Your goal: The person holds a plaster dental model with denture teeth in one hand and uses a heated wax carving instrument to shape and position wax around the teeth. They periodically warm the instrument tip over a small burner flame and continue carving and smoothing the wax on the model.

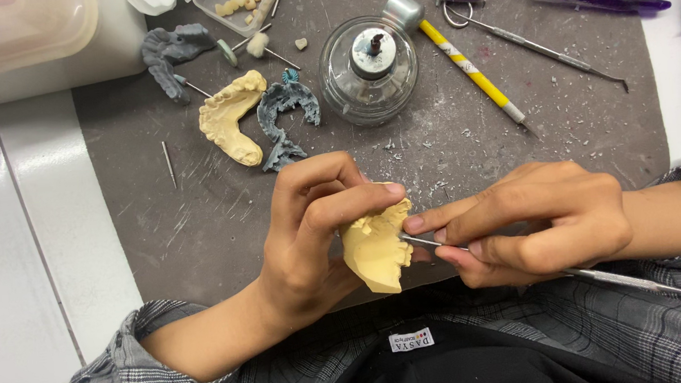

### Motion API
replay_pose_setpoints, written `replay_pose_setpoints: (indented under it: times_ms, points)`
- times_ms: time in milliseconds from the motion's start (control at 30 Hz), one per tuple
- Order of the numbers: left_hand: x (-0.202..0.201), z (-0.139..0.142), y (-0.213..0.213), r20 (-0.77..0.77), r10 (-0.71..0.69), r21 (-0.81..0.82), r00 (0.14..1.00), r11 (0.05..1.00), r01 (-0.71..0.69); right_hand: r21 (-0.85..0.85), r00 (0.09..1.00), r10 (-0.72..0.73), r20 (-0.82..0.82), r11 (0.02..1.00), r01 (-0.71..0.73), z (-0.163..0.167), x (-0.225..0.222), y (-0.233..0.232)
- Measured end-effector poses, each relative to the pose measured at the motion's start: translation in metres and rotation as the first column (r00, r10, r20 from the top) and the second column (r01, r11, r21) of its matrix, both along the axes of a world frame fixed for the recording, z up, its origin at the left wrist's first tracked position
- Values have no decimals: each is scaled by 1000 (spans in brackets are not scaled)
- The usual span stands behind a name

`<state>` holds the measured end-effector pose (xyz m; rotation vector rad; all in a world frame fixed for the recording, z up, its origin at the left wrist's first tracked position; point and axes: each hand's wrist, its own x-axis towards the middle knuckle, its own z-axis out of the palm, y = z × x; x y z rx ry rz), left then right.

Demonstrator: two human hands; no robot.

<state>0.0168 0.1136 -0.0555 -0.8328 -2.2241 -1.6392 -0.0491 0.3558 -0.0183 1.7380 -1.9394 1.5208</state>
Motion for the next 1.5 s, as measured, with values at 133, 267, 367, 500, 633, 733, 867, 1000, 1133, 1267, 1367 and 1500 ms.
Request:
replay_pose_setpoints:
  times_ms: [133, 267, 367, 500, 633, 733, 867, 1000, 1133, 1267, 1367, 1500]
  points:
    - [-1, -2, 1, -20, -5, -5, 1000, 1000, 5, 5, 999, -15, -43, 1000, 16, -1, 0, 0]
    - [0, -2, 0, -25, -25, 12, 999, 1000, 25, 9, 999, -44, -27, 999, 44, -3, 3, 2]
    - [1, -1, -2, -37, -26, 13, 999, 1000, 26, 38, 995, -39, 95, 999, 36, -4, 5, 6]
    - [0, -2, -3, -52, -52, 6, 997, 999, 53, 46, 998, -8, 70, 999, 5, -5, 3, 9]
    - [0, -3, -3, -59, -51, -20, 997, 999, 50, 66, 999, 31, 14, 997, -32, 1, 0, 6]
    - [0, -3, -1, -51, -45, 0, 998, 999, 45, 182, 995, -17, 99, 983, -2, 8, -1, 1]
    - [0, -2, -1, -41, -44, 15, 998, 999, 44, 41, 997, 2, -82, 999, 1, 7, -1, 0]
    - [0, -1, -1, -62, -40, 15, 997, 999, 41, 353, 936, -1, 353, 926, -132, 5, 5, 15]
    - [-1, -2, -4, -104, -37, -1, 994, 999, 37, 423, 938, -76, 337, 903, -79, 0, 10, 21]
    - [0, -6, -1, -97, -33, 37, 995, 999, 36, 67, 999, 2, -42, 998, 1, -3, 4, 11]
    - [3, -6, -1, -75, -19, 46, 997, 999, 23, -15, 1000, 14, -23, 1000, -14, -1, -2, 3]
    - [4, -6, -1, -42, -10, 45, 999, 999, 12, 47, 998, 21, -54, 999, -19, 4, -3, 1]
